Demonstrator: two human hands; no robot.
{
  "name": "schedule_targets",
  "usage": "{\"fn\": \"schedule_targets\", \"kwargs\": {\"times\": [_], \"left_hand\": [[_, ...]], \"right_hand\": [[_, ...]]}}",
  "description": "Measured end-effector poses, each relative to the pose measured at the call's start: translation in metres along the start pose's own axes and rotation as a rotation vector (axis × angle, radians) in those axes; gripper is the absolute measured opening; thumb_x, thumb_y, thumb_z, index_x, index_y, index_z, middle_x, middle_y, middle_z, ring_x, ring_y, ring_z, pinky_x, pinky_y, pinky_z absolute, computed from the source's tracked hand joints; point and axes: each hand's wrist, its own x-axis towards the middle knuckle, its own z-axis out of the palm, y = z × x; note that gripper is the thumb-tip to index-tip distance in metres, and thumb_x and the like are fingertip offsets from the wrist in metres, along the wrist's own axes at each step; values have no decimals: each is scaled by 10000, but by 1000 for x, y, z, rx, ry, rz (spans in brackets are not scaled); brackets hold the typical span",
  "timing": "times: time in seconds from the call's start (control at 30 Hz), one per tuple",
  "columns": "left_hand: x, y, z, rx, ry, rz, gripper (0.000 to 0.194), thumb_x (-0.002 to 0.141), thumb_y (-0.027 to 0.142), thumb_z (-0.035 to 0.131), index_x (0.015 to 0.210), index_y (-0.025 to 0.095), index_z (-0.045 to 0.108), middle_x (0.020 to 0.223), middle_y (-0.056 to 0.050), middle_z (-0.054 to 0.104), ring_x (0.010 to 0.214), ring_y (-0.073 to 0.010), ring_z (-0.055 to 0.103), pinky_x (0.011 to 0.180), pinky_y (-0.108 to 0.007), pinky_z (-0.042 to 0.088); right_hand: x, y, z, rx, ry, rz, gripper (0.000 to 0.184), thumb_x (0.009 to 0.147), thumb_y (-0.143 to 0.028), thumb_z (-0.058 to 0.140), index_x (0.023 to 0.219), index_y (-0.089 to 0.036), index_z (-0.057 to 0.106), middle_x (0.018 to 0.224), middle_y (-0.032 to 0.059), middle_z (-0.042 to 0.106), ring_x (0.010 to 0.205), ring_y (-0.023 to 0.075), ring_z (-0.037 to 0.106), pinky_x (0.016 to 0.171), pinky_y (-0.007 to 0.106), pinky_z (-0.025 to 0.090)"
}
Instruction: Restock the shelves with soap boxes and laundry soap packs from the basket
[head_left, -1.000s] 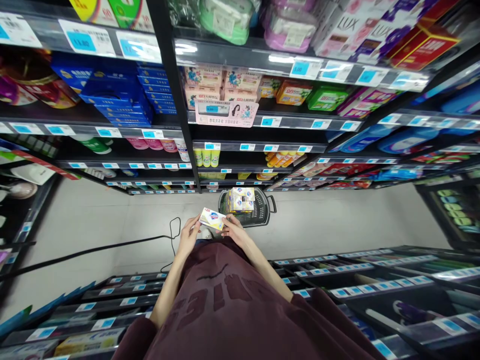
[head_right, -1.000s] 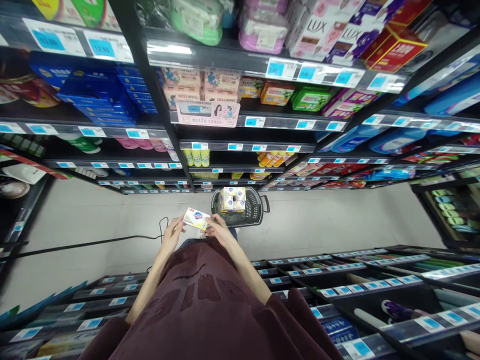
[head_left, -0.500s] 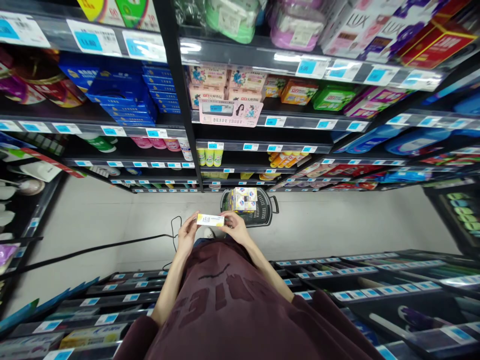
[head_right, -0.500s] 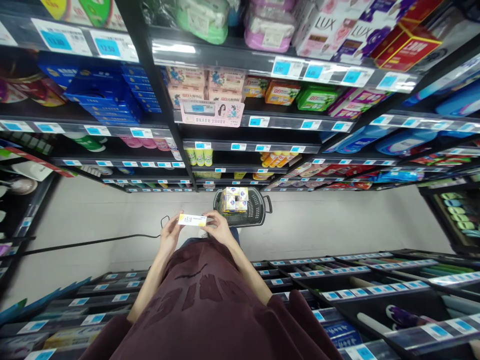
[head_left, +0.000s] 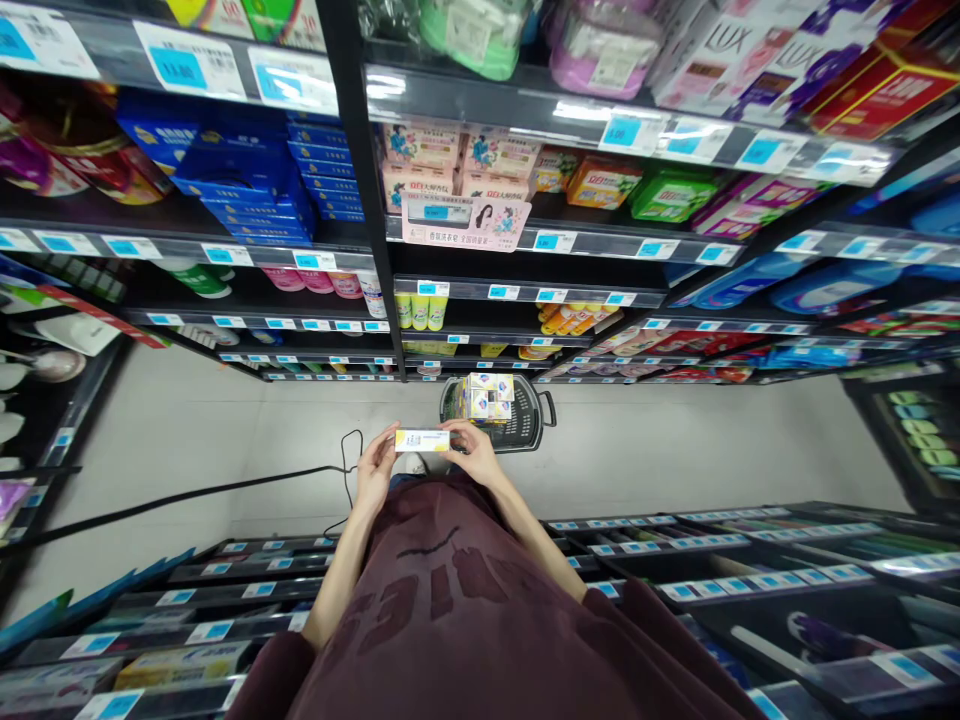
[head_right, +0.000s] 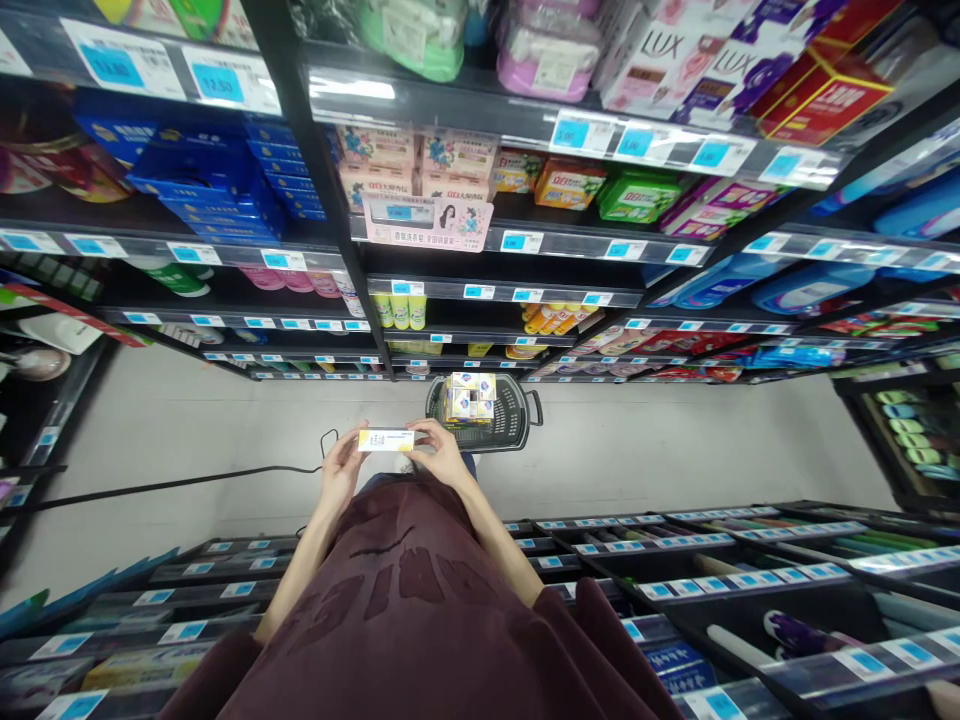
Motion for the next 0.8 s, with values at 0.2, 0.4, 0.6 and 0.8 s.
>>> {"fn": "schedule_targets", "kwargs": {"times": [0.2,0.4,0.6,0.8], "left_hand": [[0,0,2,16,-2,1,477,818,487,749,1190,196,681,1402,-155,629,1271,-308,610,1012,-456,563],[2,-1,2,88,46,6,492,814,512,743,1168,174,691,1267,-140,700,1160,-295,670,979,-450,585],[-1,4,7,129,87,-11,483,809,534,732,1116,163,699,1196,-138,723,1128,-295,678,949,-449,604],[-4,-4,2,148,75,-34,474,810,548,720,1093,168,704,1153,-134,740,1063,-297,712,897,-465,630]], "right_hand": [[0,2,-1,21,8,24,399,693,-324,850,1033,-235,661,1191,80,656,1120,239,634,909,356,544],[0,9,0,38,70,107,483,708,-369,833,1126,-245,623,1133,58,674,961,196,676,825,310,565],[0,14,0,66,103,185,479,736,-445,802,1132,-245,620,1086,39,655,756,155,672,649,276,584],[3,17,-5,22,47,178,463,674,-488,846,991,-229,630,965,19,690,825,182,669,763,317,570]]}}
